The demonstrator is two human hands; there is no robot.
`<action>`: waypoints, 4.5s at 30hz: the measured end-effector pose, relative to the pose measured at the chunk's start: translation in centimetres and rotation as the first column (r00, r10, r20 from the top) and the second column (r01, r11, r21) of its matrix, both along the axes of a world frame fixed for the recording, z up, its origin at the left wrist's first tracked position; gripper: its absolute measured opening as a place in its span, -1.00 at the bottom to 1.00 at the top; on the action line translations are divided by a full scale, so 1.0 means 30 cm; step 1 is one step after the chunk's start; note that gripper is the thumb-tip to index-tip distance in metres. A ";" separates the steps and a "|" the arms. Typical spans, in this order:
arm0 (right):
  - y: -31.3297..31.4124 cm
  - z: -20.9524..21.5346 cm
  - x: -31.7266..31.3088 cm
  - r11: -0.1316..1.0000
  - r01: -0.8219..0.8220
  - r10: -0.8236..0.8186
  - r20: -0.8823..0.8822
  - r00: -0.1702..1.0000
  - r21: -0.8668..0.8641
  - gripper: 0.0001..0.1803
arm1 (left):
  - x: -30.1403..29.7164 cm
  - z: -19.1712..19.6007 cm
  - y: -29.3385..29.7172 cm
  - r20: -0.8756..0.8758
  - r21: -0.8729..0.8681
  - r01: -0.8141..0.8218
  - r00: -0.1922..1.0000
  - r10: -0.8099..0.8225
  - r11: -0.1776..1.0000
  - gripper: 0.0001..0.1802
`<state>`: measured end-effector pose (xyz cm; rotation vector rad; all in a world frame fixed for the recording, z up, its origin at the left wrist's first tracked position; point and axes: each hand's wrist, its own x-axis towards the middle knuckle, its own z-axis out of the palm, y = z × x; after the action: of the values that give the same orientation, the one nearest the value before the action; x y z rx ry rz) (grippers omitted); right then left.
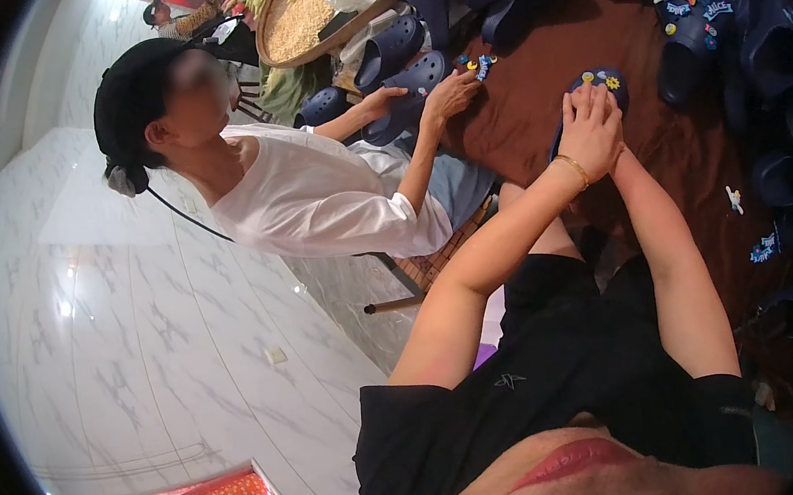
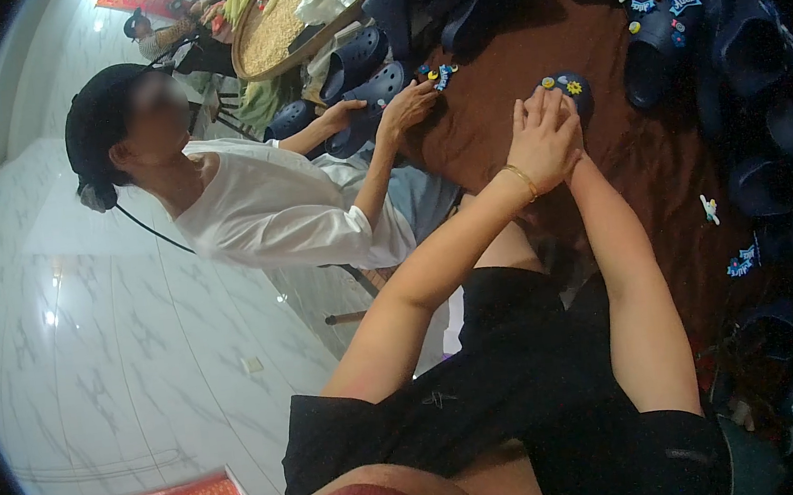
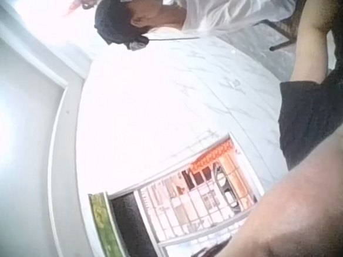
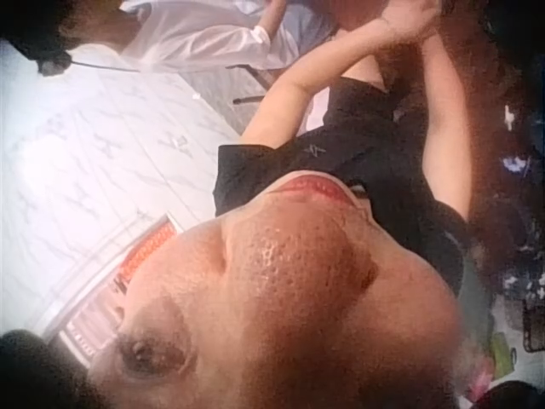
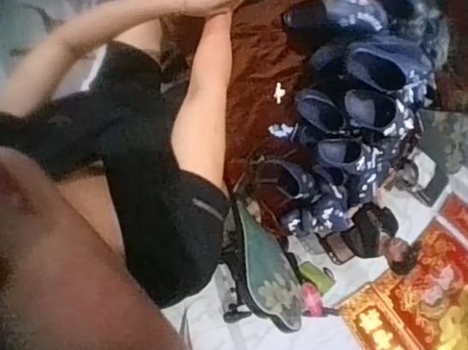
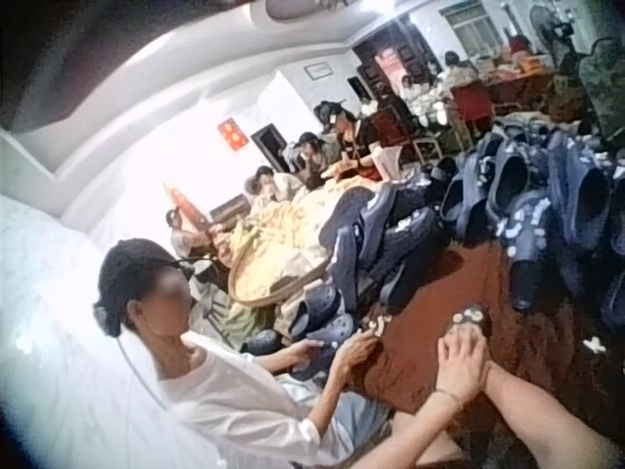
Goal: Decorating blue clog-style shoes with plastic flower and character charms.
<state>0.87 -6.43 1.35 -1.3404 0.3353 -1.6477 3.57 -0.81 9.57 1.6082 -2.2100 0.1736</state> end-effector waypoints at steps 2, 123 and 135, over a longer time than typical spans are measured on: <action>-0.052 0.008 -0.056 0.371 0.154 -0.928 -0.369 0.044 -0.916 -0.80 | 0.001 0.044 0.013 -0.094 -0.015 0.005 0.996 -0.007 1.000 -0.56; -0.056 0.103 -0.037 0.814 0.274 -0.577 -0.655 0.488 -0.513 -0.92 | 0.132 -0.220 -0.047 -0.617 0.168 -0.400 0.670 0.412 0.901 -0.70; -0.060 0.105 -0.038 0.817 0.272 -0.572 -0.652 0.498 -0.509 -0.92 | 0.132 -0.222 -0.051 -0.612 0.173 -0.402 0.671 0.418 0.899 -0.69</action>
<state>-0.27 -8.23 4.51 -2.4087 1.0267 -1.4196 7.52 -2.35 2.89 1.8129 -1.3148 -0.2545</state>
